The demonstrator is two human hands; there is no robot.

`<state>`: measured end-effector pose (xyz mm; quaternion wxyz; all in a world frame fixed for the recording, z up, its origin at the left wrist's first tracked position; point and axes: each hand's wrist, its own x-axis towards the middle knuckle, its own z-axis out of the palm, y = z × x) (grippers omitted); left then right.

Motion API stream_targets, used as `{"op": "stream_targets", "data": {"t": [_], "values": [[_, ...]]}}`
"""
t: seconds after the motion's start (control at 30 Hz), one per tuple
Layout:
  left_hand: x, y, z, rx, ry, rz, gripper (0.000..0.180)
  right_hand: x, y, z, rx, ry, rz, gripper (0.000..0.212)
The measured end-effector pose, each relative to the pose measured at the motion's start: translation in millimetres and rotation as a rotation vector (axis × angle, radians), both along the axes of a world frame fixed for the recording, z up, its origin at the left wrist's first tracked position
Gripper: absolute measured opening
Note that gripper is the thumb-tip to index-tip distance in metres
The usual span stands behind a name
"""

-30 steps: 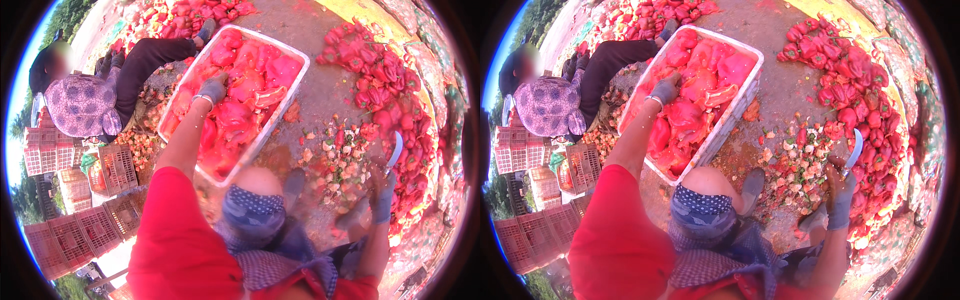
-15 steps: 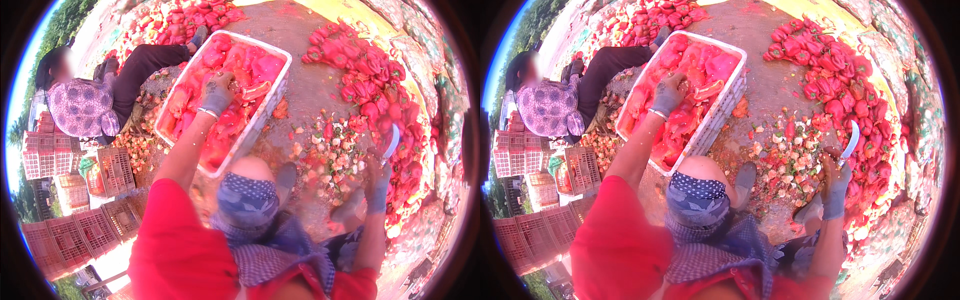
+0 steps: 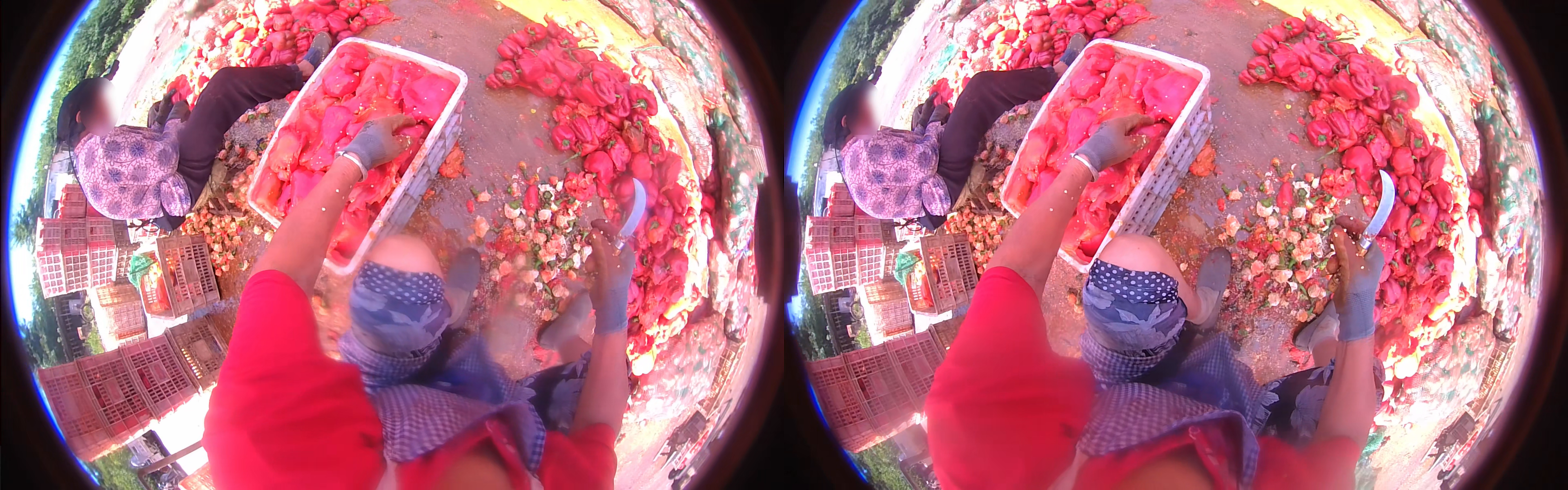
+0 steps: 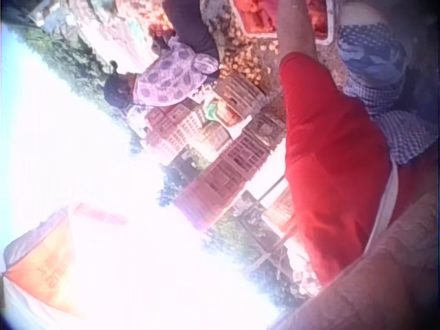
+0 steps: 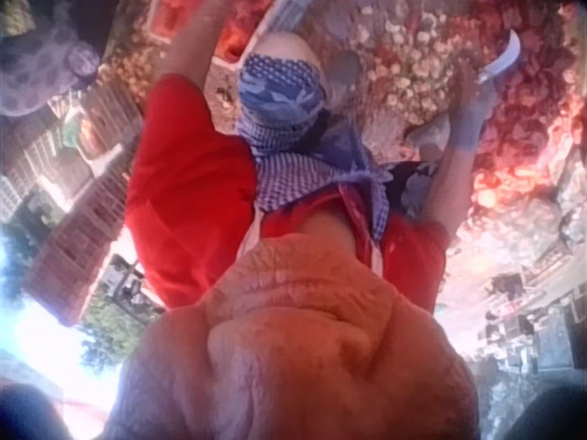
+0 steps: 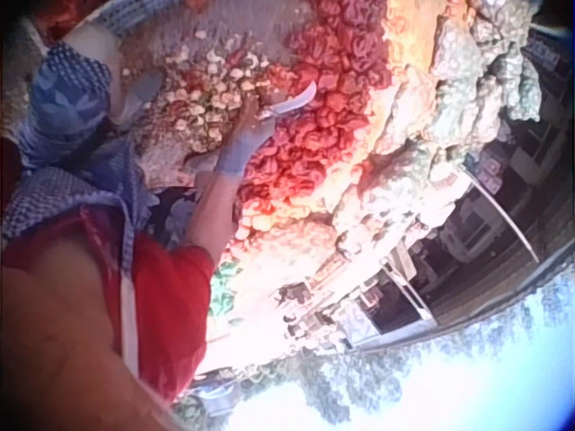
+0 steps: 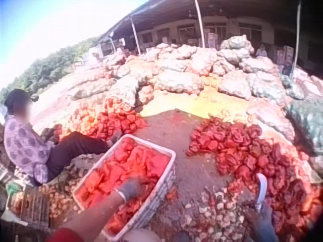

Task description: The person uses a curved knife to core and slice red peppers by hand, placing the processed fruit into a white plastic crate.

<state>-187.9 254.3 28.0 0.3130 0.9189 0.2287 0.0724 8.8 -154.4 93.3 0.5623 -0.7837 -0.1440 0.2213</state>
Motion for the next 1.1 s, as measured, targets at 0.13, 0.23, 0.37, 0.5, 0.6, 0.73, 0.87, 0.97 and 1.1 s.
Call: {"op": "stream_targets", "data": {"t": [0.13, 0.23, 0.37, 0.5, 0.6, 0.73, 0.87, 0.97, 1.1], "values": [[5.1, -21.7, -3.6, 0.448, 0.307, 0.164, 0.033, 2.0, -1.1, -1.3, 0.029, 0.120, -0.026, 0.025], [4.8, -31.9, -8.8, 0.654, 0.150, 0.231, 0.043, -1.1, 1.5, 1.1, 0.033, 0.118, -0.028, 0.025], [16.9, -27.9, -25.9, 0.628, 0.381, 0.303, 0.062, -3.8, -0.7, -9.3, 0.039, 0.058, -0.031, 0.026], [26.7, -34.2, -30.4, 0.630, 0.415, 0.308, 0.063, -3.6, -2.2, -4.7, 0.036, 0.127, -0.055, 0.027], [25.6, -32.5, -41.6, 0.662, 0.391, 0.307, 0.062, -2.9, -3.8, -3.3, 0.047, 0.116, -0.070, 0.029], [24.7, -22.2, -38.6, 0.564, 0.406, 0.273, 0.064, 0.3, -5.0, -1.7, 0.032, -0.048, 0.031, 0.032], [-1.9, -8.9, -5.9, 0.349, 0.140, 0.269, 0.056, -3.2, -9.0, 2.9, 0.074, -0.065, 0.017, 0.030], [-50.7, -0.9, -4.5, 0.260, 0.063, 0.238, 0.060, -1.2, -18.2, -4.3, 0.120, 0.038, -0.011, 0.029], [-90.5, -13.7, -6.4, 0.467, 0.262, 0.110, 0.072, -4.9, -13.4, -2.5, 0.112, -0.012, -0.045, 0.030]]}}
